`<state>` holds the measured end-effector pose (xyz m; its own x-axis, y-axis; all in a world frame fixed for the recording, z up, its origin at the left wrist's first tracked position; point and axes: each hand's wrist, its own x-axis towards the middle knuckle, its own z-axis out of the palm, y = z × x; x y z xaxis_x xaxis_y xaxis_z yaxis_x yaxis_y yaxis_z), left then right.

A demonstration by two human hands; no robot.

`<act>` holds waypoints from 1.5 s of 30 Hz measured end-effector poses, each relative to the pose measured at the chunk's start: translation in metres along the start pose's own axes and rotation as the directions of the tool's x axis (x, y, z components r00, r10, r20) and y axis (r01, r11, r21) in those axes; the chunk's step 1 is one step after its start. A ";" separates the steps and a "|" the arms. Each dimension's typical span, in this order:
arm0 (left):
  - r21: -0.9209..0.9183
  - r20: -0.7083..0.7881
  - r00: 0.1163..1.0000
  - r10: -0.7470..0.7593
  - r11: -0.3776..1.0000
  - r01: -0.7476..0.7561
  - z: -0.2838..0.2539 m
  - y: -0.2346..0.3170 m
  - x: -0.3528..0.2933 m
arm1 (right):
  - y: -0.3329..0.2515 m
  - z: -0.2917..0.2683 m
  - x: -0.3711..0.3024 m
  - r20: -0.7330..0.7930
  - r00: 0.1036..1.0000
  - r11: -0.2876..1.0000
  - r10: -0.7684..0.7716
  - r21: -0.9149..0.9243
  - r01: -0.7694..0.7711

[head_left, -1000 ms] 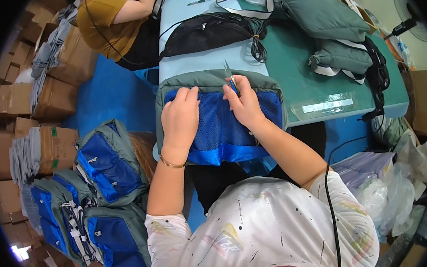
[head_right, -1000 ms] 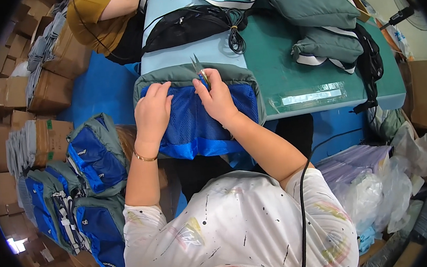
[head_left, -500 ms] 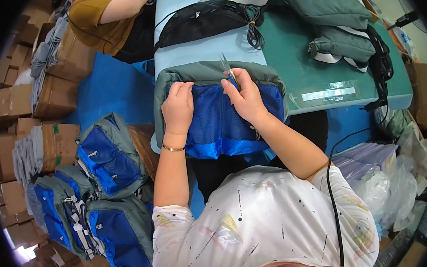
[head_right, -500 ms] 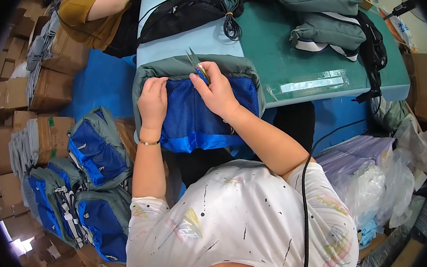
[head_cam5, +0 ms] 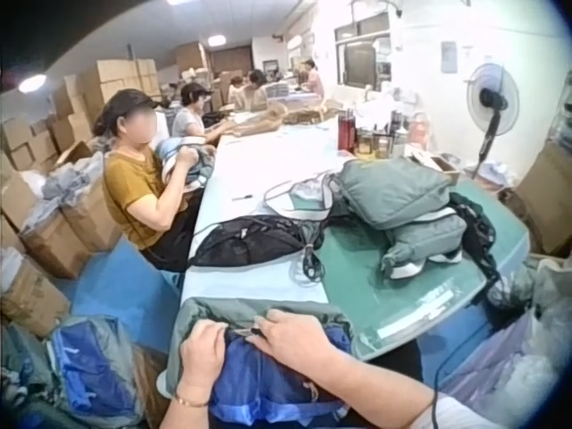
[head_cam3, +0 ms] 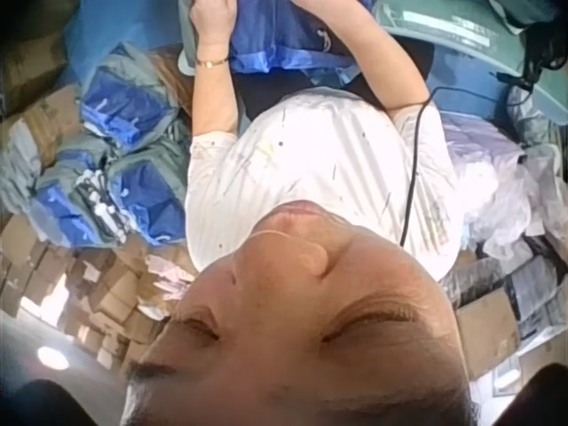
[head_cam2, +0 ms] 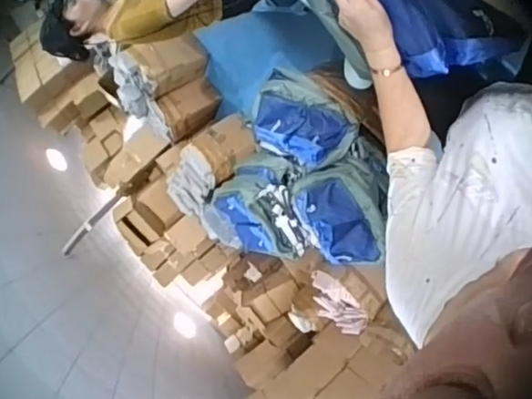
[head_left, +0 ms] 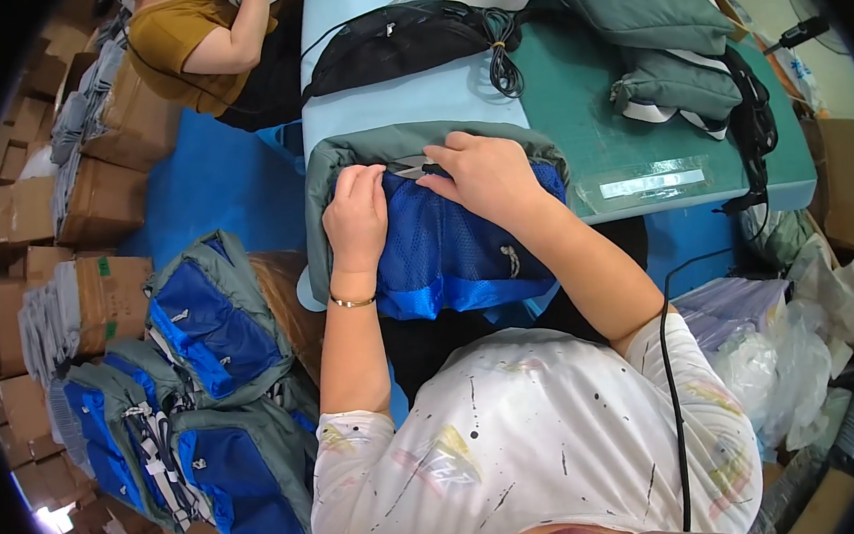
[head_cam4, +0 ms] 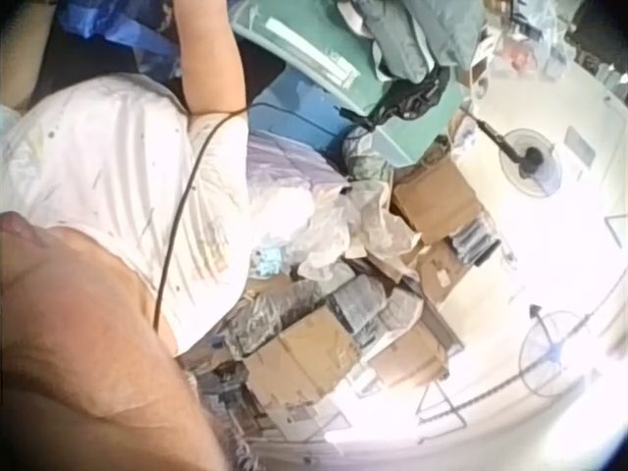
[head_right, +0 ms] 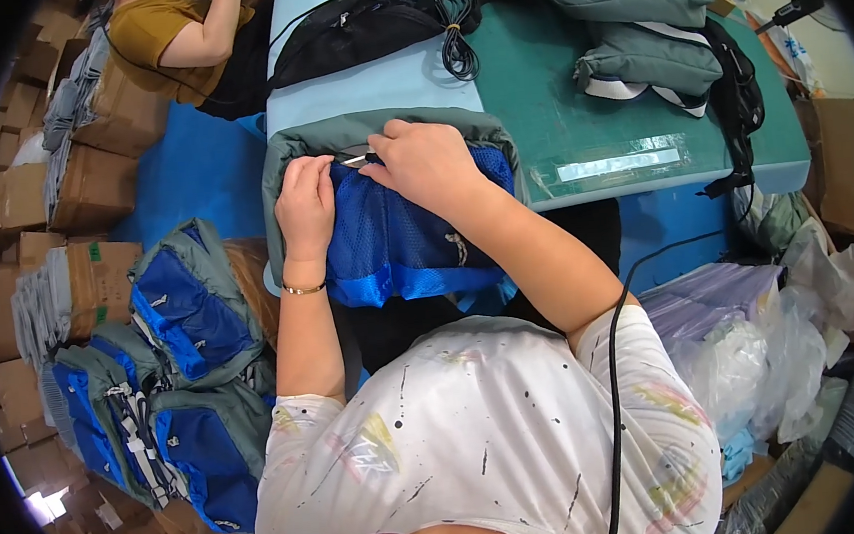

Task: Assembling and finishing soft-sided bags by trimming threads and attaching components.

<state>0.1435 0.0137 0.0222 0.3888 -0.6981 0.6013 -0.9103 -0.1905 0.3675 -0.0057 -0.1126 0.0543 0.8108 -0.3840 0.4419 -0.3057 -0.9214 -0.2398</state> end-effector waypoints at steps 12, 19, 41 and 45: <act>0.049 -0.038 0.997 0.072 0.996 -0.070 0.000 0.000 -0.001 | -0.003 0.007 0.010 0.109 0.992 0.997 -0.065 -0.025 0.068; 0.059 -0.028 0.997 0.078 0.995 -0.076 0.001 -0.002 -0.002 | -0.002 0.012 0.008 0.082 0.995 0.998 -0.063 -0.017 0.065; 0.119 0.102 0.988 0.118 0.984 -0.130 -0.034 0.037 -0.016 | 0.022 0.022 -0.008 -0.018 0.974 0.830 0.224 0.527 -0.181; 0.199 0.128 0.990 0.059 0.976 -0.084 -0.019 0.030 -0.036 | 0.016 0.017 -0.010 -0.024 0.973 0.850 0.229 0.491 -0.188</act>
<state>0.1048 0.0466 0.0247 0.3130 -0.7909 0.5259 -0.9497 -0.2649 0.1669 -0.0100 -0.1226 0.0313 0.7074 -0.5858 0.3955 -0.1671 -0.6823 -0.7117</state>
